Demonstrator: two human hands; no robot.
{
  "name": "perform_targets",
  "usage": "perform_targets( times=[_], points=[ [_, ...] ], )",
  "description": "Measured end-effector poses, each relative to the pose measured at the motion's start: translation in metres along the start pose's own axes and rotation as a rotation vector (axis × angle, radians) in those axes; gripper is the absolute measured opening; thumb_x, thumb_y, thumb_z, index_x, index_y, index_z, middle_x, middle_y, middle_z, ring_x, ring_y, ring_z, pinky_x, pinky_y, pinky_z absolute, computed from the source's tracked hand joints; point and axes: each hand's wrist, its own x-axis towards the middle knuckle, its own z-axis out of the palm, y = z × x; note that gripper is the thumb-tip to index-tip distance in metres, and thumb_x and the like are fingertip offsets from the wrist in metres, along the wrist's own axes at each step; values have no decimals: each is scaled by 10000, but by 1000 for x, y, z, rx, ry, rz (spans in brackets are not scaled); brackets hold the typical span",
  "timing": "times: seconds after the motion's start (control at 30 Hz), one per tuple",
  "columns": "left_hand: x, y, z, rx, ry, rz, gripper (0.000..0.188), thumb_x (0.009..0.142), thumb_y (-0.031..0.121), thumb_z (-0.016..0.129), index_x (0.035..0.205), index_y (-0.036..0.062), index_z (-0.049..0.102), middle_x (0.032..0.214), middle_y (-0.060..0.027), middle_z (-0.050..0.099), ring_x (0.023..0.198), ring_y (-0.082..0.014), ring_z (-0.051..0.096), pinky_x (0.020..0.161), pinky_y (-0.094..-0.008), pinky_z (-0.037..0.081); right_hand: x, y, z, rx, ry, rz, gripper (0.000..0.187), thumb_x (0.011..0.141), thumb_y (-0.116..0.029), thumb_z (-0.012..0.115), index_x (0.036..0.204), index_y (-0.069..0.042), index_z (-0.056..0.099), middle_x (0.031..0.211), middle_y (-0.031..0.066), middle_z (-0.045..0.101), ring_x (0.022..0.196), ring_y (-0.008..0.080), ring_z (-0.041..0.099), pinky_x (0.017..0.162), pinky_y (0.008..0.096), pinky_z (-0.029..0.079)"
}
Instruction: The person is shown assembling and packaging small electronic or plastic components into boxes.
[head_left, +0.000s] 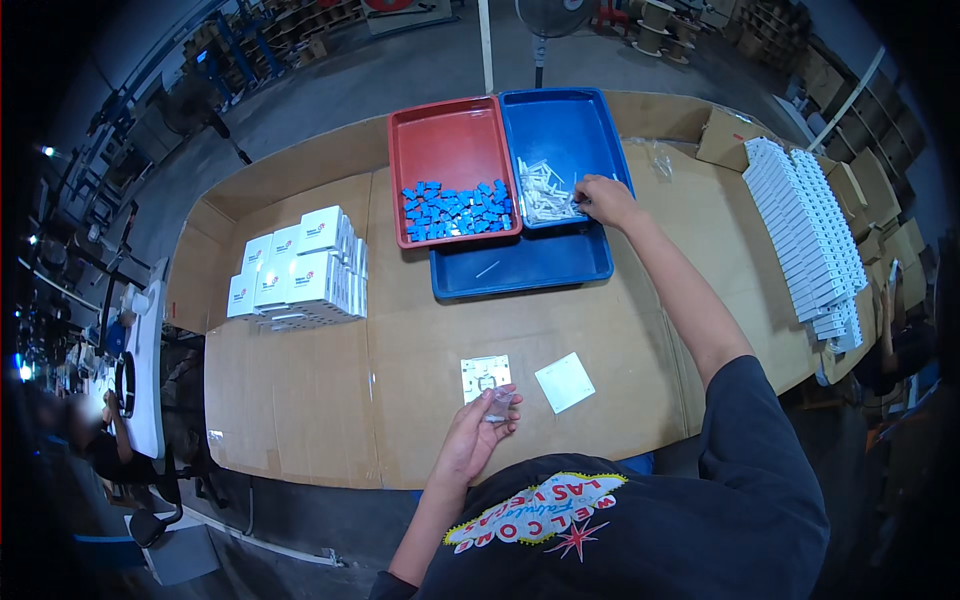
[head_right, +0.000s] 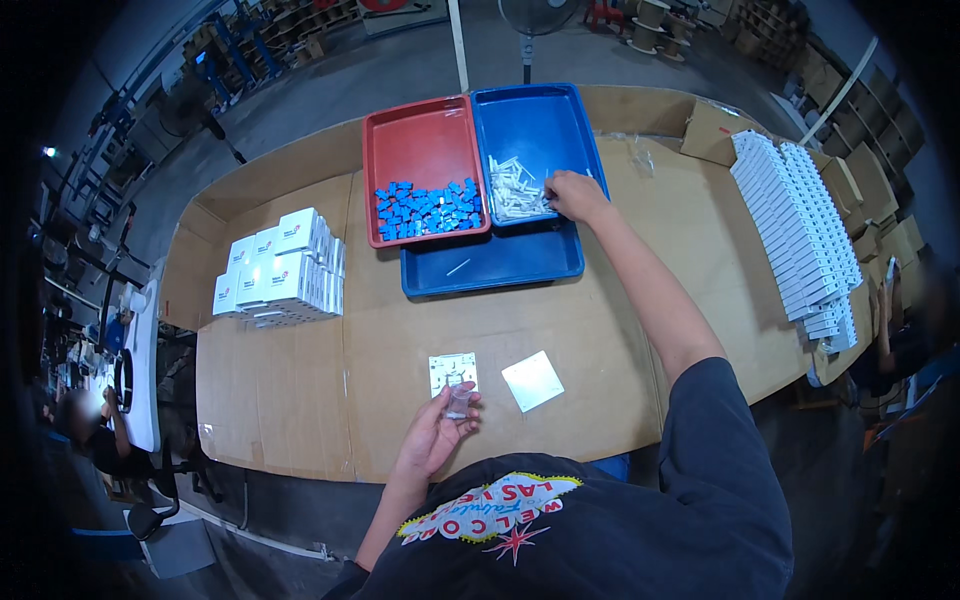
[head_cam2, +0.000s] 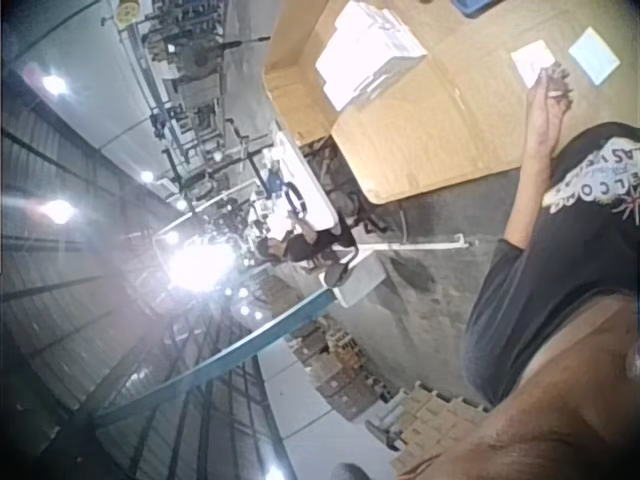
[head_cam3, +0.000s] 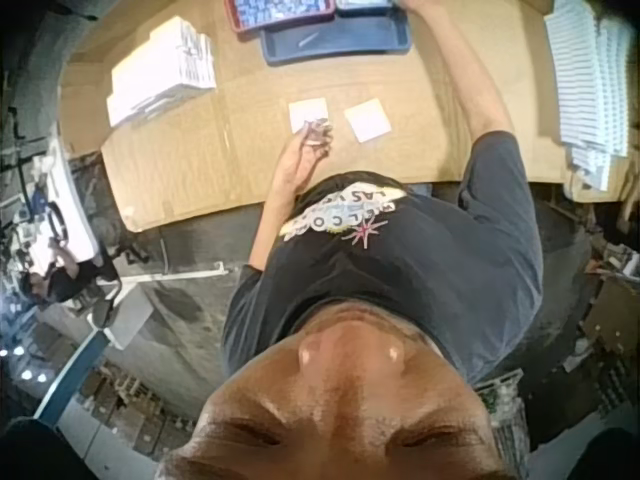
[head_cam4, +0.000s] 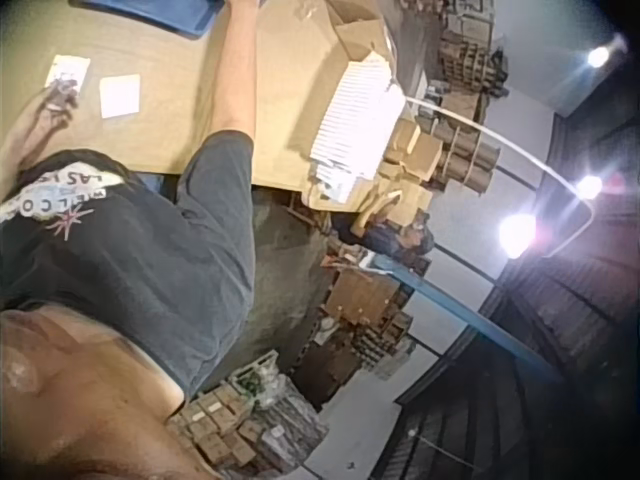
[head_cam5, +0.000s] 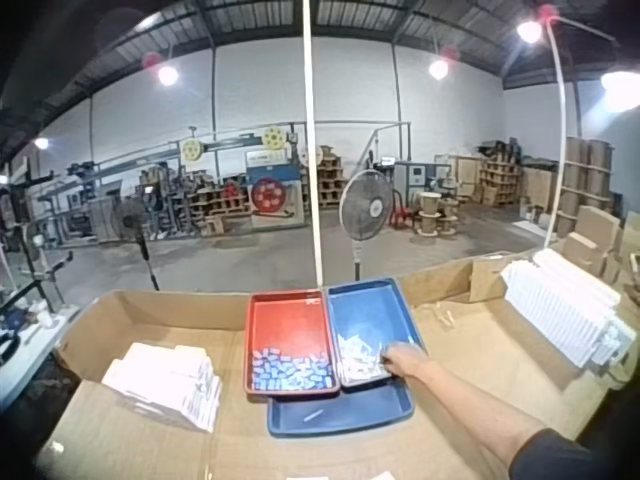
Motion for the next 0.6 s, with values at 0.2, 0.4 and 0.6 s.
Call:
perform_targets(
  times=[0.2,0.4,0.6],
  points=[
    [3,-2,-5,7,0,-2,439,1138,336,436,1382,0,578,1209,-137,702,1005,-214,685,872,-358,565,-7,-5,-3,40,7,-34,77,866,-122,728,938,-127,753,1062,74,649,1058,285,673,872,442,562],
    [2,-4,-8,5,6,-5,443,1135,341,444,1385,1,578,1201,-135,702,999,-213,687,867,-356,568,-9,0,3,36,70,-63,108,881,-135,727,972,-109,780,1107,60,643,1058,273,674,866,425,570],
    [3,-2,-4,17,7,-1,442,1133,336,449,1395,3,574,1201,-136,703,996,-213,687,863,-356,569,-7,0,4,47,115,-54,127,902,-148,721,994,-76,771,1142,56,635,1067,275,679,867,427,576]
  ],
)
